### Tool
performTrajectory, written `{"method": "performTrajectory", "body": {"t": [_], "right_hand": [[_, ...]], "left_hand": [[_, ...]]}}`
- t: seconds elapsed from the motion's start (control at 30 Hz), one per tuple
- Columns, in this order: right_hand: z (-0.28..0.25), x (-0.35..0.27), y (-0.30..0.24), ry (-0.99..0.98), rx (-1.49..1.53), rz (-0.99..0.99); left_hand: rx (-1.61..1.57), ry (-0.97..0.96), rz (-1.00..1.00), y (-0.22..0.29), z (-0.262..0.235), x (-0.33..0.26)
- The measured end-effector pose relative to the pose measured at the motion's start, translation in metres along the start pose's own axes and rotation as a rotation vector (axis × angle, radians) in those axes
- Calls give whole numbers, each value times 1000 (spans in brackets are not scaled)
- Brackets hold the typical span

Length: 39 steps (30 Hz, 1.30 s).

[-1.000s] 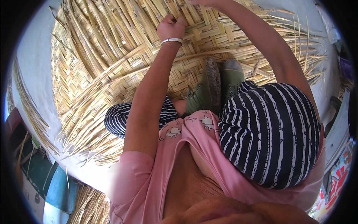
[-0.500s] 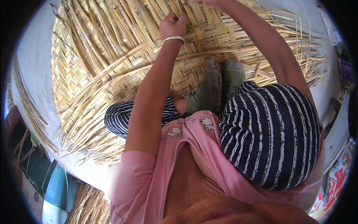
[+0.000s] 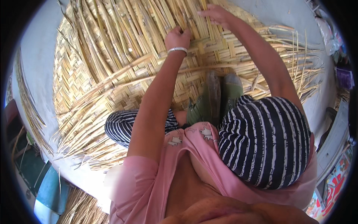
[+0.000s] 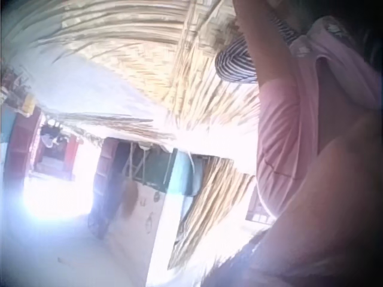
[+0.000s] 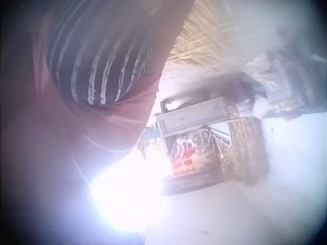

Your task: The person sits on the floor and weaves a large flat mat or basket base using dried palm leaves. They interlace the leaves by hand, occasionally adjusting the position of the mat and their legs.

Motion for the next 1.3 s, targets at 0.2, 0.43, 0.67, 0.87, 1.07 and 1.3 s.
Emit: {"method": "performTrajectory", "body": {"t": [0.2,0.43,0.67,0.87,1.07,1.3], "right_hand": [[-4,-17,-9,-34,103,80],[15,-41,-26,-67,286,-37],[12,-38,-20,-81,269,-51],[8,-45,-34,-87,78,-122],[-1,-34,-6,-33,99,-140],[-23,-60,42,194,471,-160]], "left_hand": [[-36,5,41,-6,5,-1],[75,-91,58,-2,1,-6],[232,-193,403,-1,1,-3],[288,-257,493,-4,0,6],[232,-346,421,-16,2,19],[504,-519,386,4,-4,34]]}}
Point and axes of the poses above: each hand's wrist, its own x-axis towards the middle knuckle, its own z-axis out of the palm, y = z × x, the point moved 1 cm from there along x, towards the middle knuckle, and after that the axes turned 1 degree about -z, right-handed, at the moved point
